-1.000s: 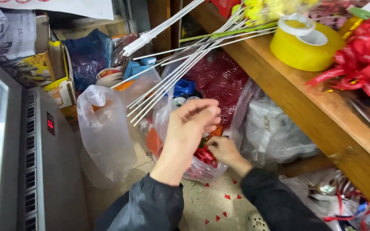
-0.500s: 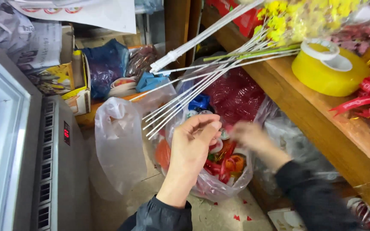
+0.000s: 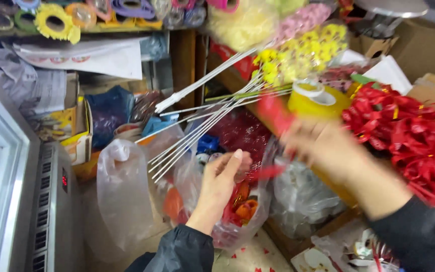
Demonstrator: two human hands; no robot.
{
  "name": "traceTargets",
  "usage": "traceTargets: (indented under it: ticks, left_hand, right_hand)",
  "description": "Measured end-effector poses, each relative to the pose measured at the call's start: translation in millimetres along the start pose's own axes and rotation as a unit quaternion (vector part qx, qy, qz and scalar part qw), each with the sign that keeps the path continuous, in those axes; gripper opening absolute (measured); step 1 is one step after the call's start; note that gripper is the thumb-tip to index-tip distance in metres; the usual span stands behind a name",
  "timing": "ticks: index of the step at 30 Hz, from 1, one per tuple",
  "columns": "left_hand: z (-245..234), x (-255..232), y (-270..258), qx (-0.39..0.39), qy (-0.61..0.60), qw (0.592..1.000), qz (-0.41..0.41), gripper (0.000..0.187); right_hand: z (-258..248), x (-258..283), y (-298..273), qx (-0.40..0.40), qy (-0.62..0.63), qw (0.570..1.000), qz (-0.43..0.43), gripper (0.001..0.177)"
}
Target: Tying red ribbons into decorative bows for floral or gift arrangements
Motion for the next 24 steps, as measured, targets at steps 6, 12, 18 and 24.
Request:
traceTargets:
  ticks: [6,12,18,24]
  left_hand:
    - [50,24,-10,0.089,-0.079,0.981,-0.155,0.035]
    - [59,33,-3,0.098,-0.092,0.975,-0.175,0.024]
    - [87,47,-21,0.169,-0.064,0.944,-0.276,0.018]
    - [105,61,-25,0.221,-0.039,0.932,-0.284,0.028]
  right_hand:
    - [72,-102,-33,0.179,0.078,0.974,-0.113,0.005]
    - [28,-159,-15,-0.003,0.014,0.995,-0.096,0.019]
    - [18,-164,-26,-0.086,-0.016,0.972,-0.216,0.048]
    - [7,-148,-23,-0.054,-0.010,0.950,-0.307,0.009]
Point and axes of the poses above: each hand's wrist, its own y-axis towards the middle knuckle, its own z-axis out of the palm, x = y × z, the point moved 6 cm from there along y, towards the middle knuckle, and after that the axes turned 3 degrees about y, right-handed, at the moved point
